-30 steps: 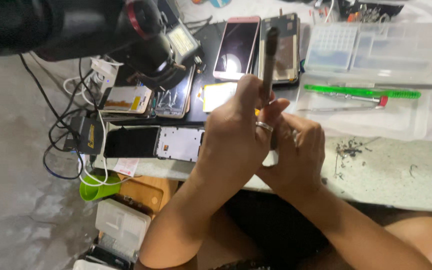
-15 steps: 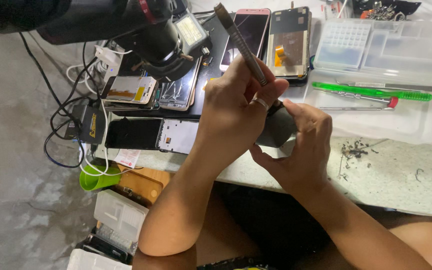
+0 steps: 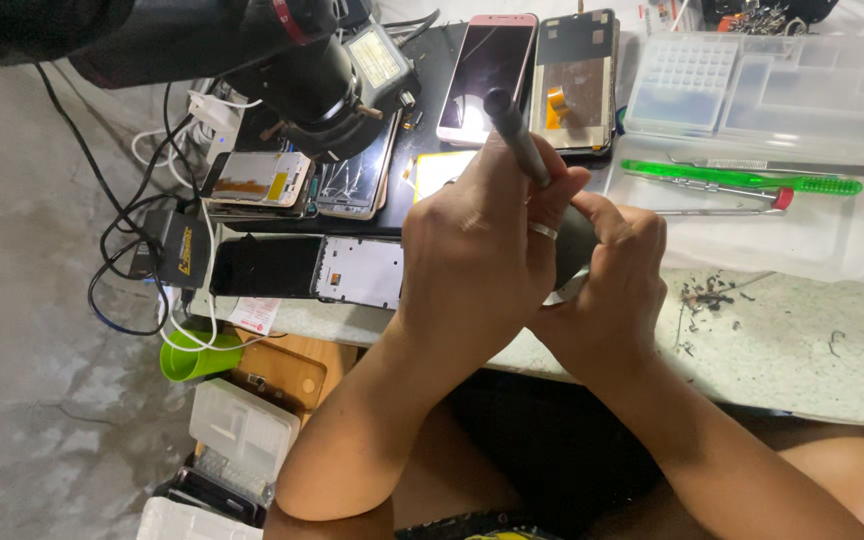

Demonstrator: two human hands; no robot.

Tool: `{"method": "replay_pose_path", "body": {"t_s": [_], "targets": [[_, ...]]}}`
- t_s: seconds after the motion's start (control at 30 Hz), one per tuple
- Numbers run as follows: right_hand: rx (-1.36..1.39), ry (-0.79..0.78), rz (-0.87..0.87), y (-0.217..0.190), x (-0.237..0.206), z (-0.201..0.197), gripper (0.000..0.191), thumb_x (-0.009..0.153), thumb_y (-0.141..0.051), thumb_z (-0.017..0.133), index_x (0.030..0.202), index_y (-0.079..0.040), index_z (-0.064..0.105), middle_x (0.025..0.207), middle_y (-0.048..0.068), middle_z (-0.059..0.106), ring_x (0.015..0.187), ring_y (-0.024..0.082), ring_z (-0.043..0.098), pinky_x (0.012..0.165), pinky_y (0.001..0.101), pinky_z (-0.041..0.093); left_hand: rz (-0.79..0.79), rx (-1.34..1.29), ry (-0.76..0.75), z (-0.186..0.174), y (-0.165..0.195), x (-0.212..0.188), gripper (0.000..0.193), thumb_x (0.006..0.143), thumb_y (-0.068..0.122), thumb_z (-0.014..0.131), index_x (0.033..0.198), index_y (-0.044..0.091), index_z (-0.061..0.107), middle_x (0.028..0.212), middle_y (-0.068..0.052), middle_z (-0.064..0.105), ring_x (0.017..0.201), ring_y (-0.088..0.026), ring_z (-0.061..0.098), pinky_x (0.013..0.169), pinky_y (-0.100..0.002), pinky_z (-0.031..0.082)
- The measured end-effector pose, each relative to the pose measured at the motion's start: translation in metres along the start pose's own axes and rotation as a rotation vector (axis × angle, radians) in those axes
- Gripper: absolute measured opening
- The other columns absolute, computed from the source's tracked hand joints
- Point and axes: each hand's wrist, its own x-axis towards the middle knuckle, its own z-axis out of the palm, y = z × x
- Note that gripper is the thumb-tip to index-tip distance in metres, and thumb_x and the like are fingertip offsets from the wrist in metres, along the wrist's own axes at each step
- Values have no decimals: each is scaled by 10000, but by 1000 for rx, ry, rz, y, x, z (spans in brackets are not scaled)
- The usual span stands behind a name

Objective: The person uses a metal spudger and tweezers to pry and separate the screen assembly from the smartphone frame. They work along the edges to release adhesive and carefully lift the display, then manipulate internal ribbon cables and connectors.

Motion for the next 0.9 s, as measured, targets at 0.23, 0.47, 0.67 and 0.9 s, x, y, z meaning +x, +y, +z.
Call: {"method": "replay_pose_path", "body": {"t_s": [0.23, 0.47, 0.67, 0.9], "targets": [[-1, 20, -49, -2, 1, -1, 848, 825, -343, 960, 1403, -49, 414, 1223, 159, 527, 1136, 346, 555, 895, 462, 531, -3, 45, -34, -6, 0, -1, 157, 1060, 110, 712, 1068, 75, 559, 831, -78, 682, 672, -237, 722, 577, -324, 534], [-4, -22, -32, -1, -1, -3, 909, 748, -322, 959, 1401, -50, 389, 1242, 187, 501, 1157, 369, 534, 929, 475, 520, -307, -210, -97, -6, -10, 6, 150, 982, 139, 740, 1006, 51, 620, 799, -53, 742, 677, -112, 756, 583, -267, 586], [19, -15, 7, -1, -2, -3, 888, 752, -258, 962, 1396, -53, 386, 1242, 174, 509, 1150, 373, 534, 941, 479, 516, -321, -282, -62, -1, -17, 10, 163, 970, 145, 763, 993, 42, 638, 769, -35, 733, 618, -64, 647, 550, -244, 516], [21, -29, 41, 0, 0, -6, 882, 739, -274, 973, 1358, -36, 391, 1214, 169, 487, 1124, 368, 539, 912, 474, 520, -321, -283, -50, 2, -18, 8, 177, 976, 149, 771, 1006, 47, 630, 761, -37, 716, 655, -96, 695, 572, -257, 550]]}}
